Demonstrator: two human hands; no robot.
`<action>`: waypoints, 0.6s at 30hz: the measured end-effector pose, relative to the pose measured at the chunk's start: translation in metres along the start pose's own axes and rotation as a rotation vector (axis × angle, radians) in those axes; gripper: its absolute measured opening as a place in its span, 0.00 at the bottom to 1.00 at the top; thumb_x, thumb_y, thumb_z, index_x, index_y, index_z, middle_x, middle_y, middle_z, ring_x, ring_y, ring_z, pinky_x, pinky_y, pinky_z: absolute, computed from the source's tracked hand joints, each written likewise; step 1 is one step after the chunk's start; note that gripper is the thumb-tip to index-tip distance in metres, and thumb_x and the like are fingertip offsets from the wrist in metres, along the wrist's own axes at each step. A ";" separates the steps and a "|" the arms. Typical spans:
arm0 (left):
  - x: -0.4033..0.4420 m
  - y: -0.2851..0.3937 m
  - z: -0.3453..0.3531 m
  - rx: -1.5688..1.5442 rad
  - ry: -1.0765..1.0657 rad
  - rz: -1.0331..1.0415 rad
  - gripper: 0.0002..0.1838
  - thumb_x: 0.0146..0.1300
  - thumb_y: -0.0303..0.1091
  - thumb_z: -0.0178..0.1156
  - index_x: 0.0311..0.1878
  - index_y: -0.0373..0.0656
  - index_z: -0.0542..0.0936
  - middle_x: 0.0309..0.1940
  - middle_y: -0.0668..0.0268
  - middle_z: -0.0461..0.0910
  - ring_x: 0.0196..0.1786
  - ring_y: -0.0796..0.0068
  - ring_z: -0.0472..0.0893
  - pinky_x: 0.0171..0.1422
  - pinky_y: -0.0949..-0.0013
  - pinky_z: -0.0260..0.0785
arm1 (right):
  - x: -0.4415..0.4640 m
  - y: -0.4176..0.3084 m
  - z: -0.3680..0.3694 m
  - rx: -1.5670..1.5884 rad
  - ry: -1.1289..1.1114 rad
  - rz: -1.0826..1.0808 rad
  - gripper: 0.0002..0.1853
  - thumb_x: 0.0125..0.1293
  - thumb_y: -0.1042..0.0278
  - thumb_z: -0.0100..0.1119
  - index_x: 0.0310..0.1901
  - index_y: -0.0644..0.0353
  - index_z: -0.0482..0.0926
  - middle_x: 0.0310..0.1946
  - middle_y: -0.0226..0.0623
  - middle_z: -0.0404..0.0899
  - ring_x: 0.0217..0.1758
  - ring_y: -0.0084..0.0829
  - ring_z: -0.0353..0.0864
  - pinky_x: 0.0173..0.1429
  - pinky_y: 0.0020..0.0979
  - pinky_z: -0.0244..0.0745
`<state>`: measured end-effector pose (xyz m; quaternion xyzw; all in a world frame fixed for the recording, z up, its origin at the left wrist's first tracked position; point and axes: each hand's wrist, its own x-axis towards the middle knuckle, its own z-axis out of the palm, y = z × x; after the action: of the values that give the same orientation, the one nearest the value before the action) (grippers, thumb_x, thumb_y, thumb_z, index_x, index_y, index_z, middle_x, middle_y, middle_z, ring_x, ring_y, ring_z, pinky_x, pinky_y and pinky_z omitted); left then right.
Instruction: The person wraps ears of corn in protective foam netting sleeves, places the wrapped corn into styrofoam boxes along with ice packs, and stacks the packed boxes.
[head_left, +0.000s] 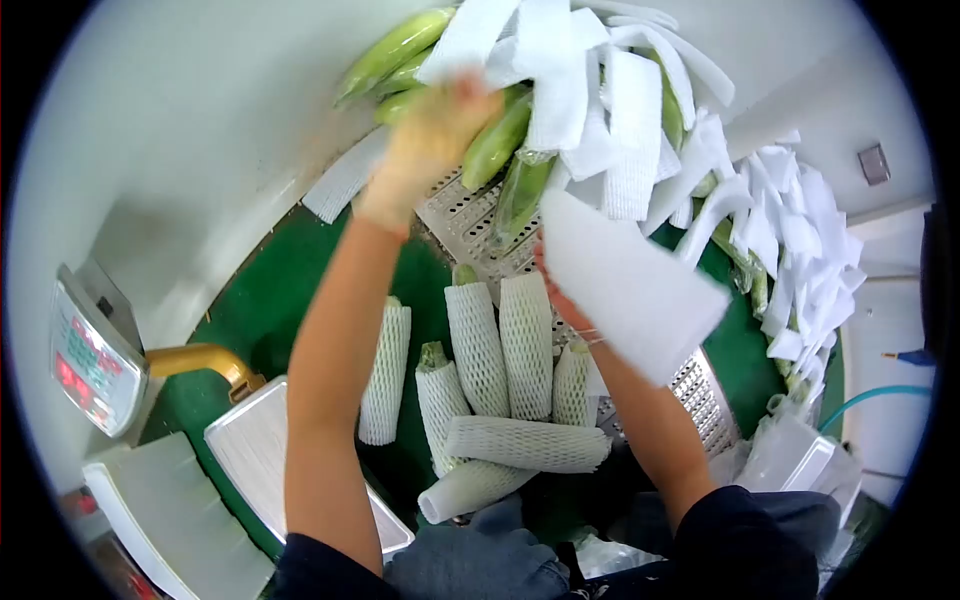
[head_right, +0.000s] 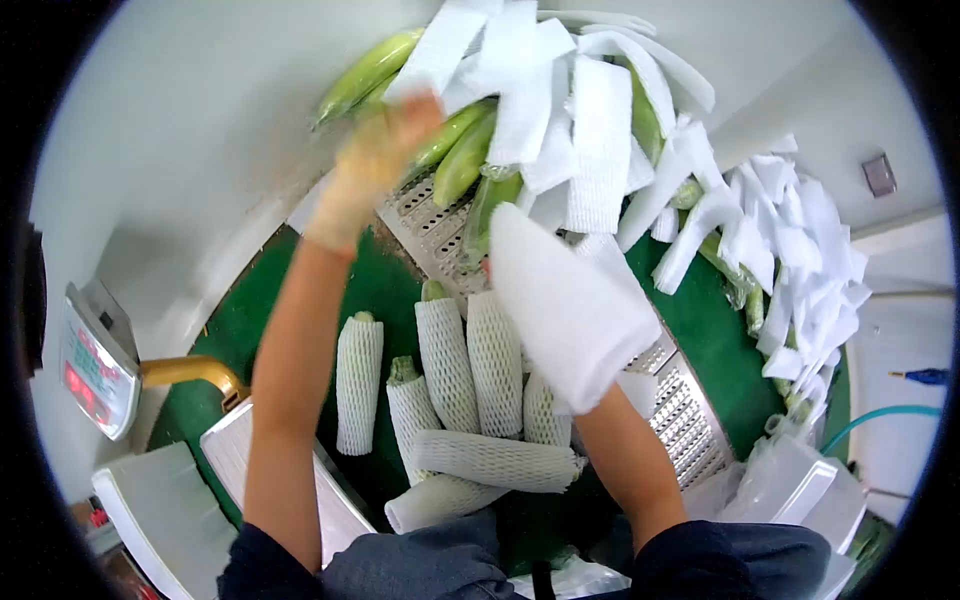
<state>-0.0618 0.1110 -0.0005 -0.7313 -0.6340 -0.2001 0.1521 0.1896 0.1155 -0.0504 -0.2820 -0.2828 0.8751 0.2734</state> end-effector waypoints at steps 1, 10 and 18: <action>-0.020 0.028 0.007 -0.758 -0.055 -0.148 0.17 0.65 0.26 0.49 0.56 0.41 0.75 0.54 0.62 0.77 0.52 0.72 0.77 0.59 0.70 0.67 | 0.011 0.008 -0.001 -0.015 0.007 -0.054 0.19 0.67 0.67 0.52 0.58 0.63 0.68 0.50 0.43 0.74 0.49 0.31 0.77 0.52 0.30 0.75; -0.064 0.081 0.095 -1.431 0.226 -0.836 0.09 0.66 0.31 0.53 0.44 0.36 0.75 0.37 0.67 0.77 0.38 0.77 0.75 0.47 0.74 0.68 | 0.073 0.030 -0.018 -0.113 0.420 -0.303 0.10 0.63 0.69 0.56 0.41 0.67 0.75 0.33 0.32 0.79 0.32 0.22 0.76 0.36 0.22 0.73; -0.009 0.093 0.089 -0.375 -0.503 -1.107 0.28 0.56 0.58 0.58 0.44 0.38 0.77 0.33 0.47 0.81 0.40 0.49 0.81 0.44 0.58 0.73 | 0.107 0.084 -0.098 -1.332 0.409 -0.527 0.15 0.57 0.66 0.58 0.35 0.74 0.77 0.28 0.50 0.80 0.29 0.37 0.78 0.35 0.38 0.72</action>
<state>0.0377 0.1318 -0.0793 -0.3342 -0.8887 -0.1786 -0.2580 0.1527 0.1590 -0.2084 -0.4683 -0.7549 0.3539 0.2926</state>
